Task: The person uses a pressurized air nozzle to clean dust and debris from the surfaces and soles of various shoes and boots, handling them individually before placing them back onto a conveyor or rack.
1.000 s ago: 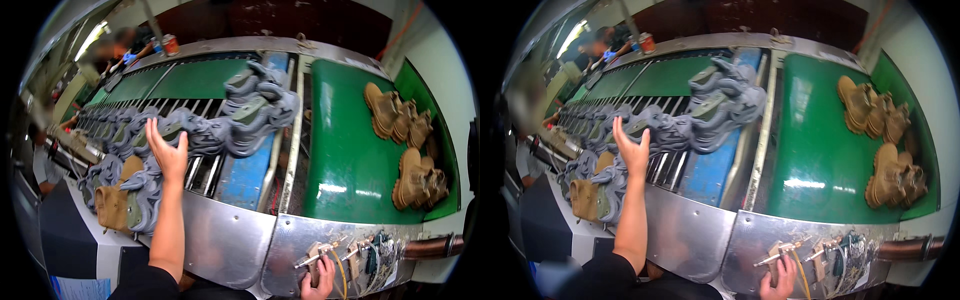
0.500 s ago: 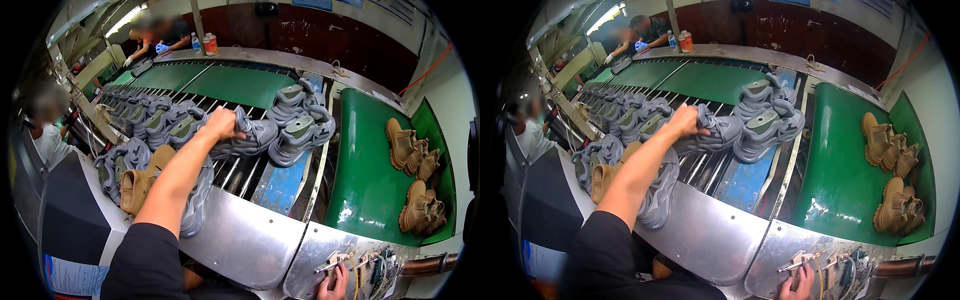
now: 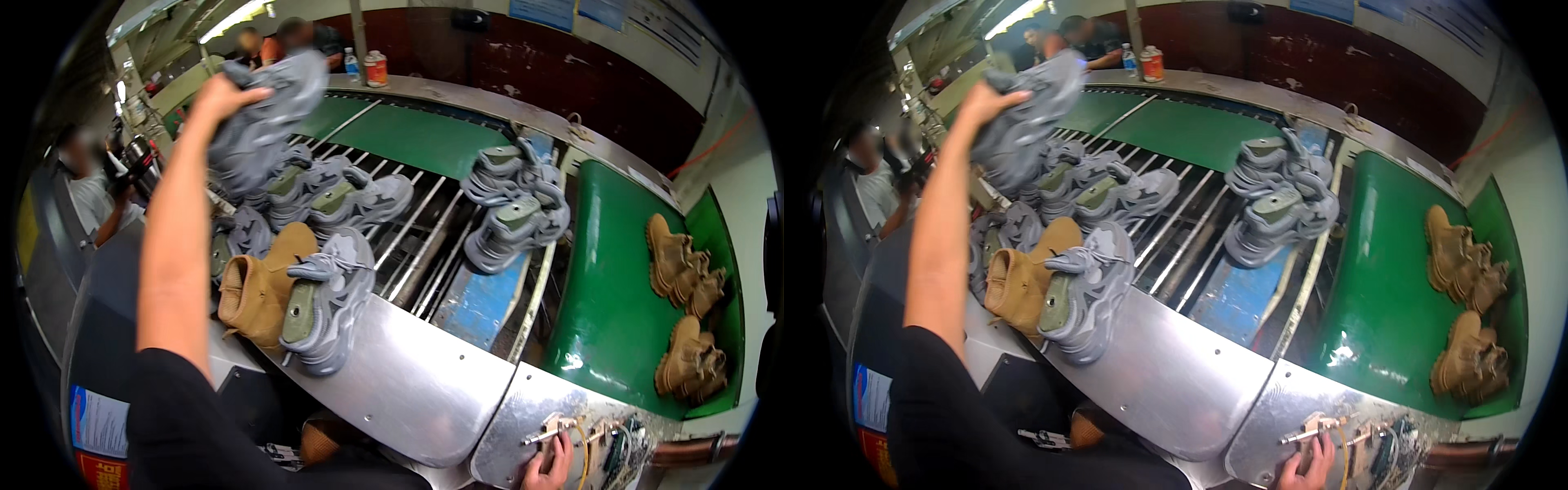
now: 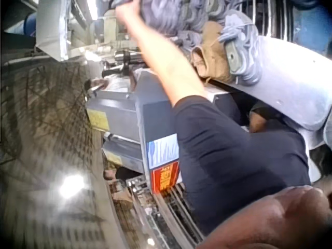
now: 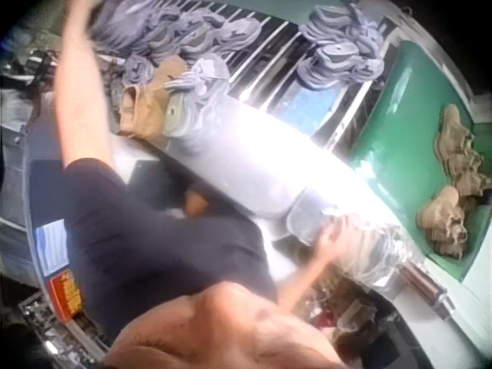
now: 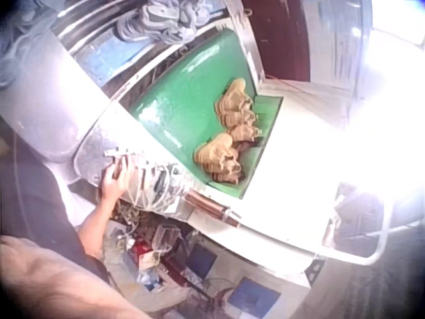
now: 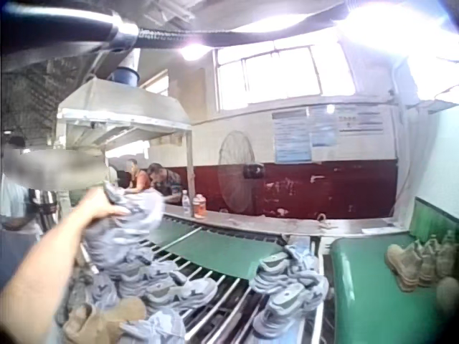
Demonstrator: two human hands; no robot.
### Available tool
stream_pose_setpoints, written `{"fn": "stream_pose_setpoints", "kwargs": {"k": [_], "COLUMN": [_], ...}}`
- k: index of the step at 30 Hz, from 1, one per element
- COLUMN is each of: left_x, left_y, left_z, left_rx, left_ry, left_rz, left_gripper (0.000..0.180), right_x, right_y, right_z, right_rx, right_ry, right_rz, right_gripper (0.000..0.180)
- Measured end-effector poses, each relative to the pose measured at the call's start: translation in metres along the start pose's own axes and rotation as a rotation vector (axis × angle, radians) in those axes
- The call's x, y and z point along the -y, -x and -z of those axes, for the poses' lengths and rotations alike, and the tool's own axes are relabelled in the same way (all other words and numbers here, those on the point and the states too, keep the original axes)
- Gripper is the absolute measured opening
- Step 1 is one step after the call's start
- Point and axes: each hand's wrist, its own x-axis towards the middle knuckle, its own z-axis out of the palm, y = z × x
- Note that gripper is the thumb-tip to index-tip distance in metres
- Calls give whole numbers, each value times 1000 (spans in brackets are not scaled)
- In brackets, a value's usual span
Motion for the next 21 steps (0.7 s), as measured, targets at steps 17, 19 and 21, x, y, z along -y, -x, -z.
{"fn": "stream_pose_setpoints", "kwargs": {"k": [17,19,21], "left_x": [65,-95,-231], "left_y": [132,166,229], "left_z": [-240,-258,-271], "left_rx": [608,735,929], "left_ry": [8,291,544], "left_rz": [-283,-586,-838], "left_gripper": [53,52,50], "right_x": [-2,1,10], "right_y": [-3,26,64], "right_z": [-1,21,27], "right_rx": [-204,-299,-385], "right_ry": [-83,-100,-109], "right_rz": [-33,-80,-95], "right_gripper": [40,42,43]}}
